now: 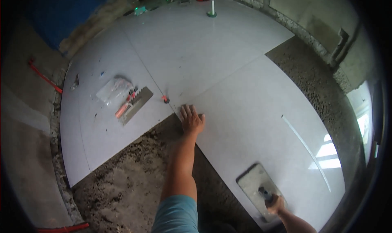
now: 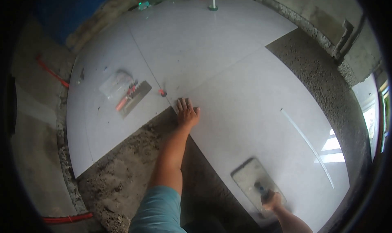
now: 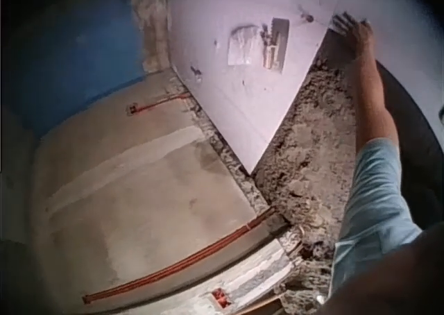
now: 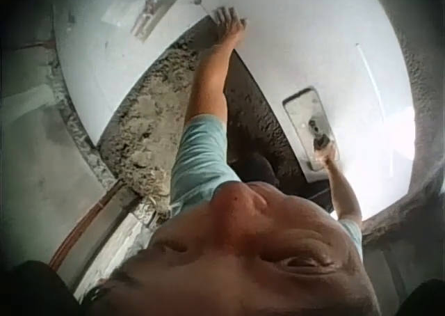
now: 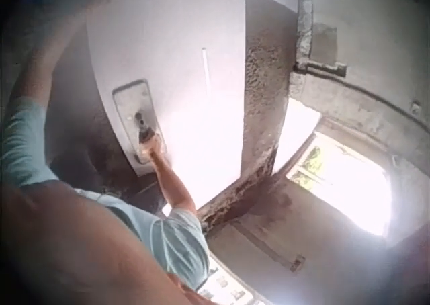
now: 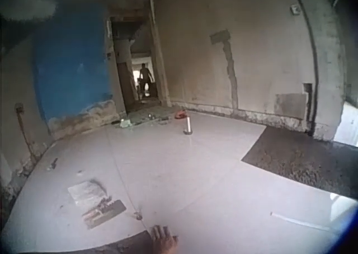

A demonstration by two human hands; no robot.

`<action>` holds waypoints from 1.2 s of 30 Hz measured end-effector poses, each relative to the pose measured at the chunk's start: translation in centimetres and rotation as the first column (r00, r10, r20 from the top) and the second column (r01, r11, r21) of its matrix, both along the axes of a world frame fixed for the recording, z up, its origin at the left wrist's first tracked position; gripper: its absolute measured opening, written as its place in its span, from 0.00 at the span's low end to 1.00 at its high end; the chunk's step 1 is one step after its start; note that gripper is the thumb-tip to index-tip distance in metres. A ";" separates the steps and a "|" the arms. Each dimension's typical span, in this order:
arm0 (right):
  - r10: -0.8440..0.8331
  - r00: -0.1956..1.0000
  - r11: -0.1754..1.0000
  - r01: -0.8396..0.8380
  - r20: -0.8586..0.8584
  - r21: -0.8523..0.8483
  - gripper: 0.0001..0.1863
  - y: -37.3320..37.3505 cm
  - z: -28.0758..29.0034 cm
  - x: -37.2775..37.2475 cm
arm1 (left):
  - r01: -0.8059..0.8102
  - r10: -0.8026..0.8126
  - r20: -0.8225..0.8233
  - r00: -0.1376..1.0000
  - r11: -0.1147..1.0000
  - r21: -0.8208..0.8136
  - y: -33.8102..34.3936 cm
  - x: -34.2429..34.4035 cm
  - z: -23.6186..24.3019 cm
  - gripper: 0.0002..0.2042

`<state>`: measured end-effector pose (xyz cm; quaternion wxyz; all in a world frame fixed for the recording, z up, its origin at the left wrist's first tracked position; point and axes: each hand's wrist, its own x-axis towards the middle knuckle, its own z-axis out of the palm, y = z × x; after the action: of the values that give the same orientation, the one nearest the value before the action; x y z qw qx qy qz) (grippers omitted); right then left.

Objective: Measuring and preparing a floor area with a sand-cement mix for laying tiles.

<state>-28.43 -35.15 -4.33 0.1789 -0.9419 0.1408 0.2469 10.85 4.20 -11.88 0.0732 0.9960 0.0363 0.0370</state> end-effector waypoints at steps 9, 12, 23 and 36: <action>-0.251 0.966 0.954 0.236 0.059 0.184 0.13 2.8 2.1 7.8 | -0.066 0.069 0.057 0.996 0.997 -0.049 -0.1 2.1 -0.1 0.37; -0.474 0.830 0.790 0.253 0.295 0.558 0.06 2.4 2.8 8.0 | -0.076 0.076 -0.015 0.997 0.997 -0.008 -0.8 2.9 -0.7 0.37; -0.084 0.990 0.984 0.066 0.110 0.165 0.15 7.4 0.9 27.8 | -0.116 0.119 0.061 0.991 0.992 -0.047 -1.7 3.4 -2.3 0.33; -0.060 0.996 0.990 0.052 0.063 0.131 0.19 11.5 -0.9 37.8 | -0.142 0.137 0.209 0.968 0.990 0.008 -1.3 2.8 -2.7 0.27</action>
<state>9.32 -23.67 -5.28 0.2511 -0.9317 0.1448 0.2189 13.61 2.94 -14.58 0.0624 0.9823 0.0981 0.1466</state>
